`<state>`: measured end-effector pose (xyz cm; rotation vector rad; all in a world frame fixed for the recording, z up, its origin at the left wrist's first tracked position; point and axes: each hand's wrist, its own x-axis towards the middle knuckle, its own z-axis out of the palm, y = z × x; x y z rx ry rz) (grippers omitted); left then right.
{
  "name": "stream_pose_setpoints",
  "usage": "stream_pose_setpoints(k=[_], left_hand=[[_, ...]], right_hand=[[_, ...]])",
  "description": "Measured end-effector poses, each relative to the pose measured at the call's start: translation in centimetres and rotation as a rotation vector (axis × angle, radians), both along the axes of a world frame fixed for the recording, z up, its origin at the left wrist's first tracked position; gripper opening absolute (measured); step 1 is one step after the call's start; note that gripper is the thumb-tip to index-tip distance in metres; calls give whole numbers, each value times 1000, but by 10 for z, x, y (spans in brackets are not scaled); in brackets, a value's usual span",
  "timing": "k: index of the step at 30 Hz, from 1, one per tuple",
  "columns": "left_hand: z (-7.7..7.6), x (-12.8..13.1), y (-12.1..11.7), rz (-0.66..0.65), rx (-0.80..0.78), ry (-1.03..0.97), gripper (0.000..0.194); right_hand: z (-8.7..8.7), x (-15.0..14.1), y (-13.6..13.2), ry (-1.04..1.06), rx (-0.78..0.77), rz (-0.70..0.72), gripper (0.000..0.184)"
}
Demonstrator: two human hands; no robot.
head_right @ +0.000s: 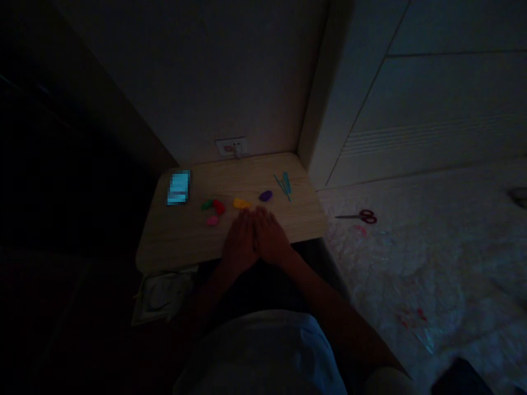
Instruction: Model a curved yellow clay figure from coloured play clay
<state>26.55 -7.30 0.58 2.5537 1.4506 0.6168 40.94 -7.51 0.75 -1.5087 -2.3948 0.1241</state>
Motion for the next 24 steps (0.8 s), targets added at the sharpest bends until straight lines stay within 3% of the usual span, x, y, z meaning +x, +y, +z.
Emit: stream_pose_setpoints(k=[17, 24], left_hand=[[4, -8, -60, -27, -7, -13, 88], [5, -6, -55, -3, -33, 7, 83]], right_hand=[[11, -4, -59, -22, -52, 20, 67], [14, -2, -54, -28, -51, 35, 68]])
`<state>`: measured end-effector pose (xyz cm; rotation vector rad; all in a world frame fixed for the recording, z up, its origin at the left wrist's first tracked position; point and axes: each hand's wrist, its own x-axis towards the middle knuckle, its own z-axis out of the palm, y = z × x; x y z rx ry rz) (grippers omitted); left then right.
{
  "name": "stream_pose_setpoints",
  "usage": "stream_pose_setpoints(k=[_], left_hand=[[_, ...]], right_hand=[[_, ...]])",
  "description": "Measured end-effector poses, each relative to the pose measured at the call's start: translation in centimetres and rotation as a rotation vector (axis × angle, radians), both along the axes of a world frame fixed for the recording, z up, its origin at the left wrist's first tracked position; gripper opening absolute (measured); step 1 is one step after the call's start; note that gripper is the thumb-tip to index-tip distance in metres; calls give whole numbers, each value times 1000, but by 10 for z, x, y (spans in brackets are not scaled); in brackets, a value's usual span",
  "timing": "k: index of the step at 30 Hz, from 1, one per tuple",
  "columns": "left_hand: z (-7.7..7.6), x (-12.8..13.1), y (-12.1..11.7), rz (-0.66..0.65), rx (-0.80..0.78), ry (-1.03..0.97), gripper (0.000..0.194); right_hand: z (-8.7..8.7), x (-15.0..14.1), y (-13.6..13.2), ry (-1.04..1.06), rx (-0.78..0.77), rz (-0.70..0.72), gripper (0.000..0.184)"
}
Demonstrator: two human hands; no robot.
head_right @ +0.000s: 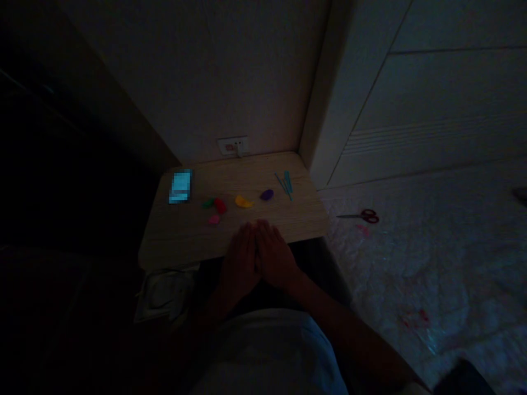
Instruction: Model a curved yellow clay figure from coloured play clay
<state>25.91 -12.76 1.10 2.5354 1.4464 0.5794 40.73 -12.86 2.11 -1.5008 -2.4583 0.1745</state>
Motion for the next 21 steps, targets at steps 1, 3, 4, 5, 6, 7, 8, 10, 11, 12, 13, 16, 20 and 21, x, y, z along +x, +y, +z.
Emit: stream_pose_setpoints(k=[1, 3, 4, 5, 6, 7, 8, 10, 11, 12, 13, 16, 20, 21], left_hand=[[0, 0, 4, 0, 0, 0, 83], [-1, 1, 13, -2, 8, -3, 84], [-2, 1, 19, -6, 13, -6, 84], [-2, 1, 25, -9, 16, -8, 84], [-3, 1, 31, -13, 16, -8, 84], [-4, 1, 38, -17, 14, -7, 84], [-4, 1, 44, -16, 11, -5, 83], [-4, 2, 54, -10, 8, -4, 80], [-3, 2, 57, -8, 8, -5, 79], [-3, 2, 61, -7, 7, -6, 79], [-3, 3, 63, -7, 4, -5, 79], [-2, 3, 69, -9, 0, -3, 81], [-5, 2, 75, -16, 2, -7, 84], [-5, 2, 75, -19, 2, -7, 85]], right_hand=[[-1, 0, 4, 2, 2, 3, 68], [-3, 1, 14, 9, 5, 2, 68], [-5, 1, 19, 15, 8, -3, 67], [-6, 1, 25, 21, 10, -7, 67], [-7, 1, 31, 27, 11, -11, 66], [-7, 1, 37, 31, 10, -13, 66], [-8, 1, 43, 32, 7, -13, 66], [-9, 1, 53, 31, -1, -6, 66], [-9, 1, 57, 30, -4, -2, 66], [-10, 2, 60, 30, -4, 0, 66], [-10, 2, 63, 30, -5, 1, 66], [-11, 2, 71, 35, -9, -5, 67], [-11, 2, 79, 44, -28, -13, 66], [-11, 2, 79, 43, -31, -10, 65]])
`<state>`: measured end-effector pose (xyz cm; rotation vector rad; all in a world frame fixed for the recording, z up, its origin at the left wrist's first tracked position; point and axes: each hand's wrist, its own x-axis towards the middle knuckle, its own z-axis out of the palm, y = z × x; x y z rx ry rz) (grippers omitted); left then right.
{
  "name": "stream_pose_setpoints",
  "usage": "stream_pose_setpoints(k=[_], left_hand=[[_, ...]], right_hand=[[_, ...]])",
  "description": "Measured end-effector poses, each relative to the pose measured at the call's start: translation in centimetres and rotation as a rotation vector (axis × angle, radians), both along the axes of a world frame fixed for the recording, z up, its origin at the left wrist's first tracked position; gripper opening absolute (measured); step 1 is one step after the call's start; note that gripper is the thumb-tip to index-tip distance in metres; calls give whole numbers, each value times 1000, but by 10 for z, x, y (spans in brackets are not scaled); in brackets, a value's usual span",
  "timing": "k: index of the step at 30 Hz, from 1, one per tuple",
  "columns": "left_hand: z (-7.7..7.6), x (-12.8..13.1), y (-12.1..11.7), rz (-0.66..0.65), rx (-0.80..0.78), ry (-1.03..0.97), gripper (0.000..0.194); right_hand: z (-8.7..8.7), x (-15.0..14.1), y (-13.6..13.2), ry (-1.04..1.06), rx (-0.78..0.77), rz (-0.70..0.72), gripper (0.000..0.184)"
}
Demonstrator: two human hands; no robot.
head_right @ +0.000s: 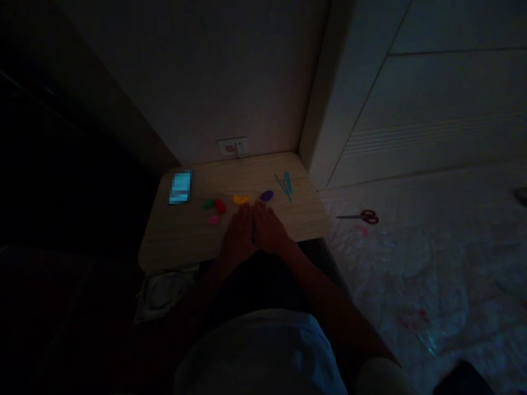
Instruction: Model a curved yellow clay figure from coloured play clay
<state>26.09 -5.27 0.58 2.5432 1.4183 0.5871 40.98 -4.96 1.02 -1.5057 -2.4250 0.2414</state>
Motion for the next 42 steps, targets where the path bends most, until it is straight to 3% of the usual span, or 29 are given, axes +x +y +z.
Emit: stream_pose_setpoints(k=[6, 21, 25, 35, 42], left_hand=[[2, -2, -12, -14, 3, 2, 84], [8, -5, -71, -1, -22, 14, 88], [5, -3, -62, 8, -17, 13, 83], [3, -3, -18, -14, 0, -6, 82], [4, -1, -21, -7, -19, -18, 90]], right_hand=[[2, -1, -14, -30, 10, 3, 66], [12, -6, -77, -100, 49, 10, 72], [11, -6, -68, -104, 41, 18, 68], [7, -2, -18, -42, -11, 26, 69], [-1, 3, -21, -7, 9, 56, 70]])
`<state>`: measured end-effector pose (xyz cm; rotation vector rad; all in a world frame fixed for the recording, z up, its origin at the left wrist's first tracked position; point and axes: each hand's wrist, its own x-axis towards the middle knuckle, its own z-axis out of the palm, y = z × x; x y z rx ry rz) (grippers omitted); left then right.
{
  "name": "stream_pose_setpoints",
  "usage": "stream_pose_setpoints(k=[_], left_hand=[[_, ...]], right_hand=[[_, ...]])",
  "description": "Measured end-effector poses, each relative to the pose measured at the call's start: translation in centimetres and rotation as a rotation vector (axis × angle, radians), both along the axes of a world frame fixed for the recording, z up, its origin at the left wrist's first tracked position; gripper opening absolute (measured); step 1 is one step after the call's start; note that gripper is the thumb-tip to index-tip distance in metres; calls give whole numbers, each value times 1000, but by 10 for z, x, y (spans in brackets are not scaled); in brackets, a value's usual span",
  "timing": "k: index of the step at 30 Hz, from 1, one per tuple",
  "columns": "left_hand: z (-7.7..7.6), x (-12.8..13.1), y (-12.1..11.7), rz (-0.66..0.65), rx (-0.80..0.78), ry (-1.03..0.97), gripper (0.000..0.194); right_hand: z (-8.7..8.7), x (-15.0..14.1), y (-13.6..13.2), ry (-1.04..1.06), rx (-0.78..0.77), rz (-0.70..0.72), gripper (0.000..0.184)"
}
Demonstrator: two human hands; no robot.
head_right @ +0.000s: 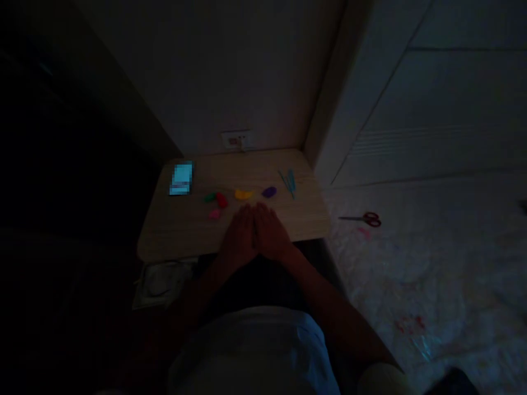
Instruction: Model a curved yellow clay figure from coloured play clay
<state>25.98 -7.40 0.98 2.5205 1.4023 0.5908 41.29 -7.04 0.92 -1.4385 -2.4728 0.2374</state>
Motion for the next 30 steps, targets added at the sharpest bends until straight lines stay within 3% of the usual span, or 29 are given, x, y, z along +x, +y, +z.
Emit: stream_pose_setpoints(k=[6, 12, 20, 24, 30], left_hand=[[-3, 0, -11, 25, -33, 13, 93], [1, 0, -30, 39, -44, 13, 93], [3, -7, -62, 3, -14, 41, 92], [1, -6, -50, 23, -21, 55, 92], [0, -5, -10, 44, -21, 58, 93]], right_hand=[[-12, 7, -8, -15, 48, 33, 75], [-6, 4, -29, -81, 88, 10, 73], [-3, 2, -65, -117, 92, 10, 85], [-1, 1, -51, -111, 70, 5, 81], [1, 1, -6, -111, 55, -16, 75]])
